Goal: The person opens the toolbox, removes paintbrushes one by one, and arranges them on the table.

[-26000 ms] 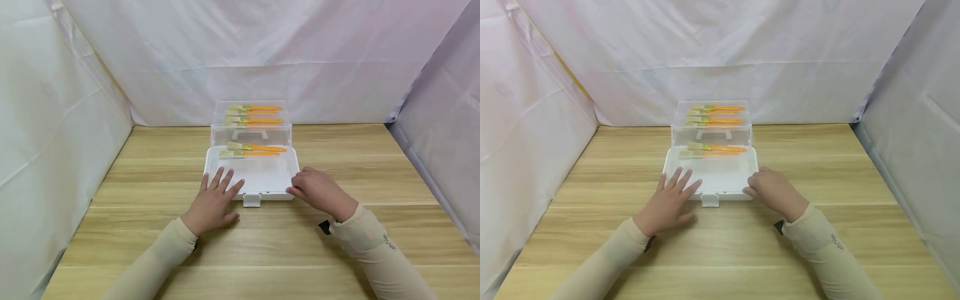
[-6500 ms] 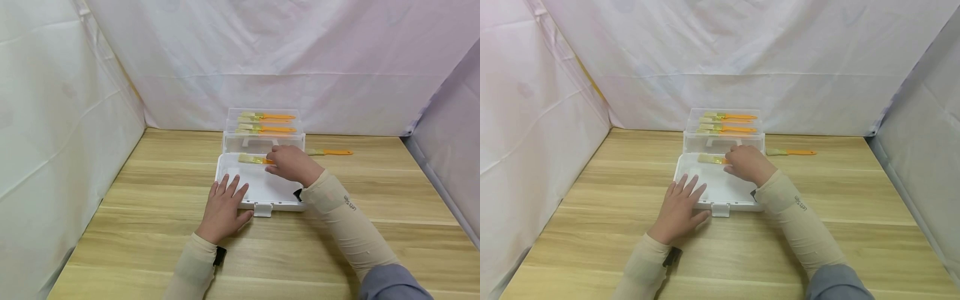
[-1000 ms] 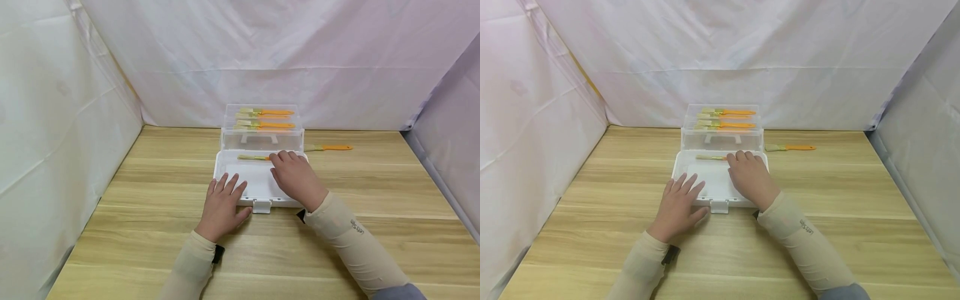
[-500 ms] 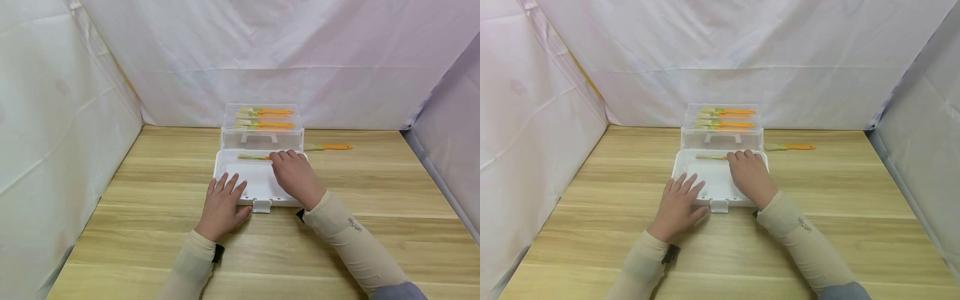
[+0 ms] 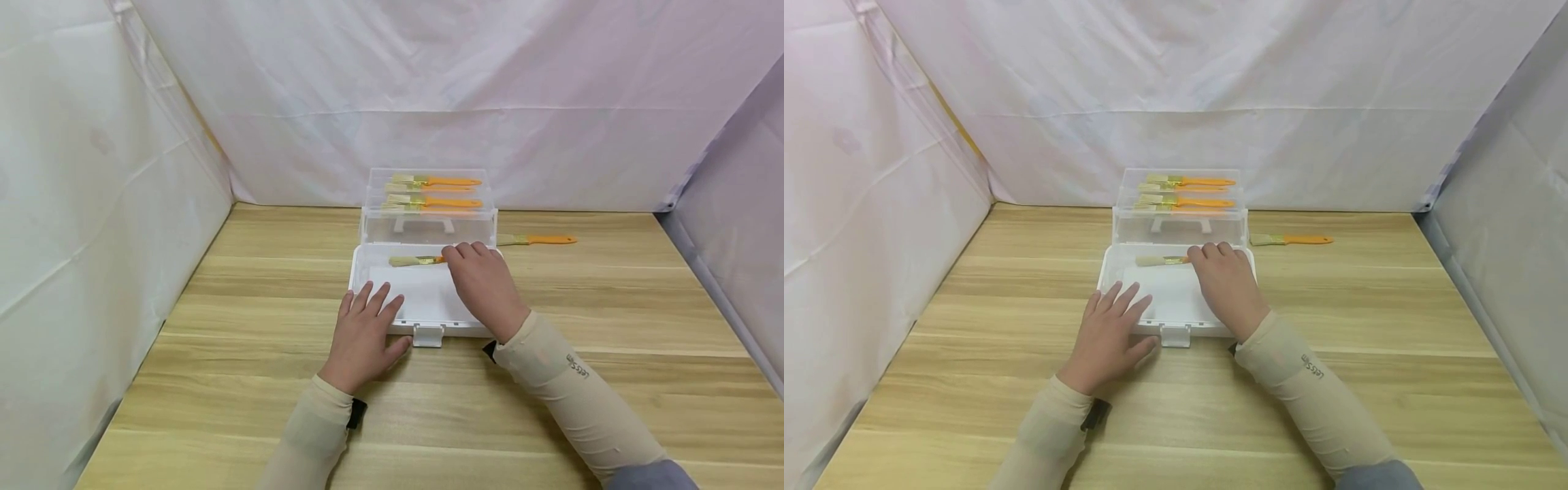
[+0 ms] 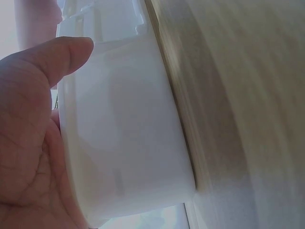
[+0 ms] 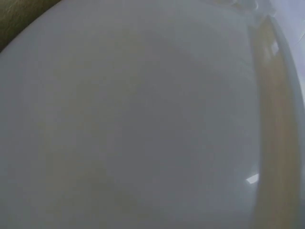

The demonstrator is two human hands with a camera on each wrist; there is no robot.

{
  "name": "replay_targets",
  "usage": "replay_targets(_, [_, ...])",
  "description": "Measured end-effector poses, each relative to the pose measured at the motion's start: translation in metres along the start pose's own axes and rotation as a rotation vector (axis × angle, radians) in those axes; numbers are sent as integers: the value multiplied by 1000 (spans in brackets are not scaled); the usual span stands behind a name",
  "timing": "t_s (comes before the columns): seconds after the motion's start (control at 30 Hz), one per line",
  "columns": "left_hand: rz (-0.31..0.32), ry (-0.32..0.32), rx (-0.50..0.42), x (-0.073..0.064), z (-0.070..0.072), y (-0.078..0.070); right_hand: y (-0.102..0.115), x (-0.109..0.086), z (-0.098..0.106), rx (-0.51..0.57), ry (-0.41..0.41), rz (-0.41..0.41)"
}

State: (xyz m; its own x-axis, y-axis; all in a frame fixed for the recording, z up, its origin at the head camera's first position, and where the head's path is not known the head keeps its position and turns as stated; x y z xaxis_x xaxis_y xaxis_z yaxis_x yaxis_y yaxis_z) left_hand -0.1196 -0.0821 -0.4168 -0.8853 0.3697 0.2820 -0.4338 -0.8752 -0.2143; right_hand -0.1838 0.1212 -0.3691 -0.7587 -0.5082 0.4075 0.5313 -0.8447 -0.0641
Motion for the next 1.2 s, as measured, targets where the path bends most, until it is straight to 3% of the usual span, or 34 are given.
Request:
replay_targets(0.4, [11, 3, -3, 0, 0, 0, 0, 3, 5, 34, -17, 49])
replay_targets(0.83, [8, -1, -2, 0, 1, 0, 2, 11, 19, 72, 191, -34])
replay_targets(1.2, [13, 9, -20, 0, 3, -2, 3, 13, 22, 65, 230, -46])
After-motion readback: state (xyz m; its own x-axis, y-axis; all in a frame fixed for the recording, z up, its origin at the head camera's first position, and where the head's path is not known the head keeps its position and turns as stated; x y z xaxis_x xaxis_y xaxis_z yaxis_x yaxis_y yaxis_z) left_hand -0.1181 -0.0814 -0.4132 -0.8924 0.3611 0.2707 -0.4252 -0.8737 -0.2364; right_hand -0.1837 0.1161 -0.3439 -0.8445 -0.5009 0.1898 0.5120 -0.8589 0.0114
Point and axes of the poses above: each hand's wrist, its own x-axis towards the middle knuckle, its own z-axis out of the back of the hand, y = z × x, the point moved 3 cm from there along x, towards the middle knuckle, and after that the axes turned 3 degrees about z, right-handed, at the moved point
